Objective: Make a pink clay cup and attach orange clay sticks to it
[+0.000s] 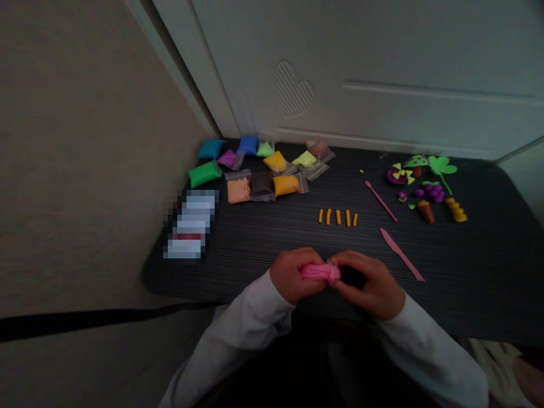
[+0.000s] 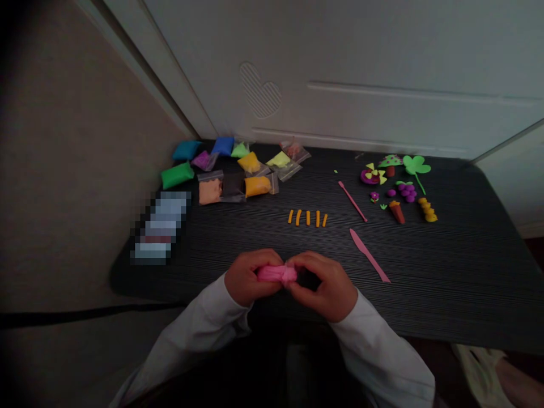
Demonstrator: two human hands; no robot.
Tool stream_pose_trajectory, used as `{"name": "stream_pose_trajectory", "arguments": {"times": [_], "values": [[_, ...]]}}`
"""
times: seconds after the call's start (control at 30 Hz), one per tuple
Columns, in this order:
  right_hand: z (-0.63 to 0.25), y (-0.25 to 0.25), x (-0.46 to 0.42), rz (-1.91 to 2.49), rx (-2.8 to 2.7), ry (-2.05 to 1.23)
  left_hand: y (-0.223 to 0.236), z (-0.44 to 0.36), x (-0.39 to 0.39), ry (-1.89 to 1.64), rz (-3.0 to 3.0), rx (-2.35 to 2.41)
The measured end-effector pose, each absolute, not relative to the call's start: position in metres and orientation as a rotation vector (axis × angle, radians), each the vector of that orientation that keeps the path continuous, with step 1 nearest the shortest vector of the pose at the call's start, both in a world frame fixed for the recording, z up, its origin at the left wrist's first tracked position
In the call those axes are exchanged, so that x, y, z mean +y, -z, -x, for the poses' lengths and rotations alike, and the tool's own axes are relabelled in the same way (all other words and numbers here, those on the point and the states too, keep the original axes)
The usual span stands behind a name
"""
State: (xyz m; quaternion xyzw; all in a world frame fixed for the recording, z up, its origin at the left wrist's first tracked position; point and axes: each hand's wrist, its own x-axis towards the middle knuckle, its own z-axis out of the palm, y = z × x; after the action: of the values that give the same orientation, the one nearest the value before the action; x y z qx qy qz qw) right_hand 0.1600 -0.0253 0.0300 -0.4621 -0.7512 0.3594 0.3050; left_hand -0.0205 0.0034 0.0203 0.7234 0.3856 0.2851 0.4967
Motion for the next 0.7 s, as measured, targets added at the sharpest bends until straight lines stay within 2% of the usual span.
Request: {"name": "stream_pose_trajectory", "arguments": {"times": [0.27,0.43,0.7], "values": [[-0.156,-0.032,-0.025,1.266,-2.012,-0.855,-0.027,0.017,0.003,-0.599,-1.683,1.090],[-0.164,-0.035,-0.025,1.281,-1.975,-0.906,-0.036,0.019,0.003,-0.527,-1.545,1.008],[-0.169,-0.041,-0.027,1.225,-1.988,-0.750,-0.024,0.021,0.006,-0.643,-1.432,0.954]]}}
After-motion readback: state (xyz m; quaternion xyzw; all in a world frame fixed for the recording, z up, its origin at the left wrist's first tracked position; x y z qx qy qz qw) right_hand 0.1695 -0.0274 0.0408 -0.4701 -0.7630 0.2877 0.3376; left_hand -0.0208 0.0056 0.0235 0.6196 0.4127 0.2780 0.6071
